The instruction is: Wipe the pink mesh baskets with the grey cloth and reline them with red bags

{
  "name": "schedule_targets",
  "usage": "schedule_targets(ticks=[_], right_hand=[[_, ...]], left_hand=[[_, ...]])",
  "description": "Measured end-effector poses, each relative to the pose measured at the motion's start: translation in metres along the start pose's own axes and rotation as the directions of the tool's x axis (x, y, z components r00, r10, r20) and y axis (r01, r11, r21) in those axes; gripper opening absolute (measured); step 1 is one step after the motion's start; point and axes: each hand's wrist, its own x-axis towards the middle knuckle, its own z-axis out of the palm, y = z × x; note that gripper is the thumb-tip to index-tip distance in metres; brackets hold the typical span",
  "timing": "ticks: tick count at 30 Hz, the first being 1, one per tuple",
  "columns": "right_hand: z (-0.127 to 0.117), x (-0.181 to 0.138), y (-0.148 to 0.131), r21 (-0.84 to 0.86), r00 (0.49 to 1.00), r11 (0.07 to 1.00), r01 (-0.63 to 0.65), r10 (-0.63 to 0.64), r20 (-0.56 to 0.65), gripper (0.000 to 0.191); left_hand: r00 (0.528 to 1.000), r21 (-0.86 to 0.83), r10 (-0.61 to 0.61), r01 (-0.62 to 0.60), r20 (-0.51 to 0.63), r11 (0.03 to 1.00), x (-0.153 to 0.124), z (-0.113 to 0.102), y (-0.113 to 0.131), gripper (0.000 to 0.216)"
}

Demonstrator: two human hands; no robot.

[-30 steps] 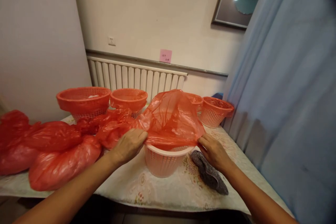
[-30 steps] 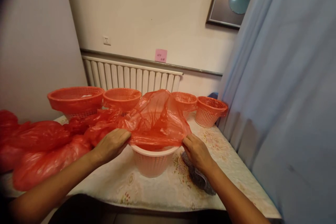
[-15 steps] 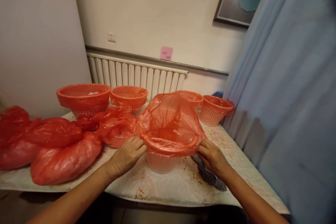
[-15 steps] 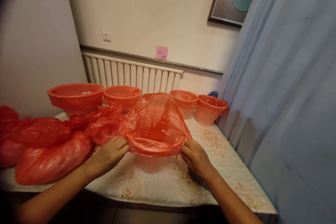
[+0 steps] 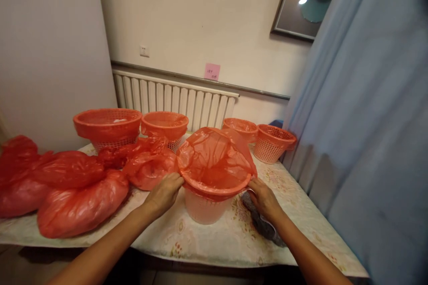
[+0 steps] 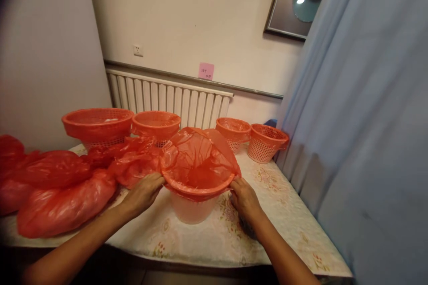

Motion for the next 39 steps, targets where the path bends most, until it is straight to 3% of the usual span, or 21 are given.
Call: schedule_targets(ticks=[3,6,9,12,15,19,25,28,33,39], right_hand=[[-0.003,-0.001,-0.002,0.061,0.999,0.997,-0.046,0.046,-0.002,0.030],[-0.003,-0.001,-0.007,0.093,0.978,0.988,-0.122,0.136,-0.159,0.022],[-0.001,0.003,-0.009,0.065,0.898,0.971,-0.230,0.238,-0.370,0.017],[0.005,0.012,-0.003,0.046,0.815,0.954,-0.297,0.279,-0.508,0.028],[0.012,0.022,0.007,0.145,0.785,0.924,-0.354,0.378,-0.492,0.042],[0.020,0.037,0.020,0.323,0.776,0.845,-0.427,0.525,-0.348,0.034],[0.033,0.055,0.040,0.426,0.703,0.767,-0.481,0.627,-0.336,0.031],[0.041,0.063,0.051,0.475,0.666,0.728,-0.495,0.669,-0.331,0.028],[0.053,0.072,0.063,0.573,0.620,0.655,-0.493,0.726,-0.297,0.029],[0.056,0.077,0.065,0.675,0.622,0.581,-0.455,0.750,-0.226,0.033]], left_hand=[[0.980,-0.121,-0.177,0.165,-0.094,0.979,0.001,-0.005,-0.005,0.025],[0.885,-0.238,-0.415,0.366,-0.209,0.900,0.008,-0.008,-0.013,0.021],[0.756,-0.362,-0.603,0.504,-0.254,0.784,0.023,-0.007,-0.023,0.034],[0.693,-0.482,-0.687,0.535,-0.220,0.694,0.042,-0.003,-0.029,0.043],[0.701,-0.591,-0.696,0.498,-0.157,0.635,0.057,0.001,-0.027,0.037],[0.707,-0.669,-0.700,0.475,-0.095,0.571,0.065,0.006,-0.025,0.024],[0.588,-0.688,-0.803,0.542,-0.099,0.482,0.071,0.020,-0.045,0.020],[0.554,-0.707,-0.829,0.557,-0.074,0.436,0.073,0.027,-0.052,0.022],[0.553,-0.784,-0.833,0.511,-0.016,0.354,0.077,0.033,-0.051,0.025],[0.576,-0.868,-0.817,0.418,0.026,0.267,0.079,0.032,-0.043,0.024]])
